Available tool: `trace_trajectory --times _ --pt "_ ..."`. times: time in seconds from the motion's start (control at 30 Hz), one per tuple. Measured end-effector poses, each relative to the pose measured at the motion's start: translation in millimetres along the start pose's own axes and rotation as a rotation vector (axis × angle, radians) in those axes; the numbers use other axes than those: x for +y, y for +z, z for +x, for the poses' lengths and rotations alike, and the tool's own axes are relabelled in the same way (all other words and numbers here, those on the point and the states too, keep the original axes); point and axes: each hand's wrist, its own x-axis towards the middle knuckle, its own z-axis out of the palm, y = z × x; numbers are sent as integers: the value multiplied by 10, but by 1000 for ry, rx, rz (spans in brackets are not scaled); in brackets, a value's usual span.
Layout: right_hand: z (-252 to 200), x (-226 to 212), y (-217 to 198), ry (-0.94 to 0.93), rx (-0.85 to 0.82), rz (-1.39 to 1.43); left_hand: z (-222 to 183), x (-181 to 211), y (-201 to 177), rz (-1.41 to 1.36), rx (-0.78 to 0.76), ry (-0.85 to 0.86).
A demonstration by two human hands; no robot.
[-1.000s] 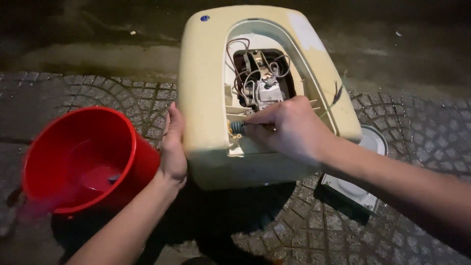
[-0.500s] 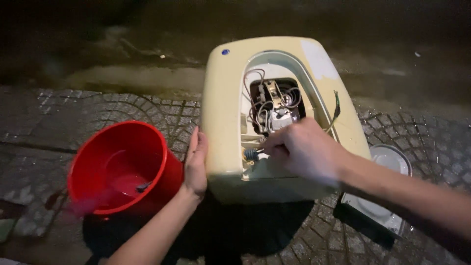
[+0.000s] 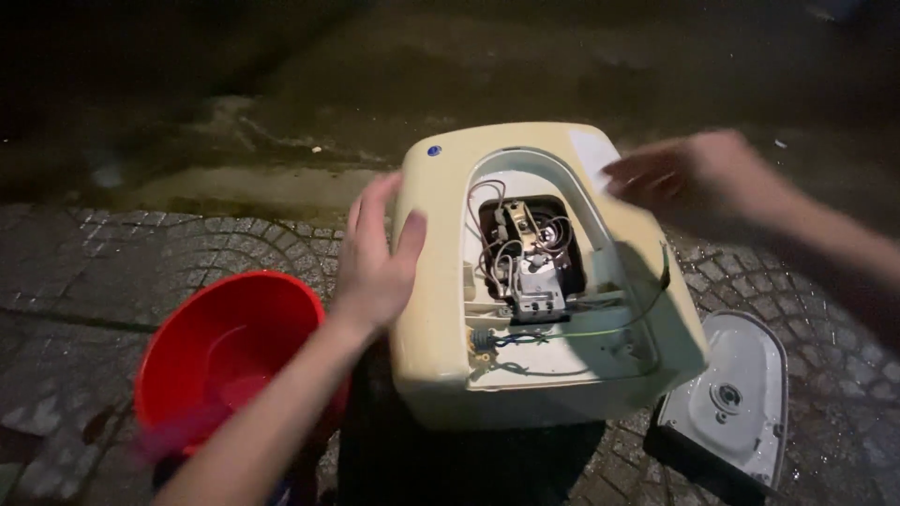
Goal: Final assembly and wiring of a water heater unit performed on an outdoor sidewalk.
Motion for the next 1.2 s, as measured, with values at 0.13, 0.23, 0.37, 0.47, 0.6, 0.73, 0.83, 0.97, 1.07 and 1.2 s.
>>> trace_trajectory --times 0.13,0.23,0.37,0.47,0.6,0.73,0.83,0.97,1.07,1.2 --pt "196 546 -141 52 83 13 166 399 22 -4 -113 202" --pt "215 841 -157 31 92 -72 124 462 175 -82 -280 214" --pt "173 690 -210 170 128 180 11 283 395 -113 -389 495" --pt "265 719 -162 131 159 193 24 317 413 -67 -385 443" --pt "516 821 4 190 92 184 248 193 535 -66 -337 450" --pt "786 811 164 105 69 237 554 -4 615 317 -93 184" --pt "1012 845 294 63 39 307 653 35 641 463 -177 4" --pt "1338 961 472 -57 51 361 690 -35 640 462 -296 -115" --pt "1518 1002 517 -166 64 336 688 -108 647 470 -273 -66" --pt "1671 955 539 -153 50 346 693 -162 655 479 -264 -26"
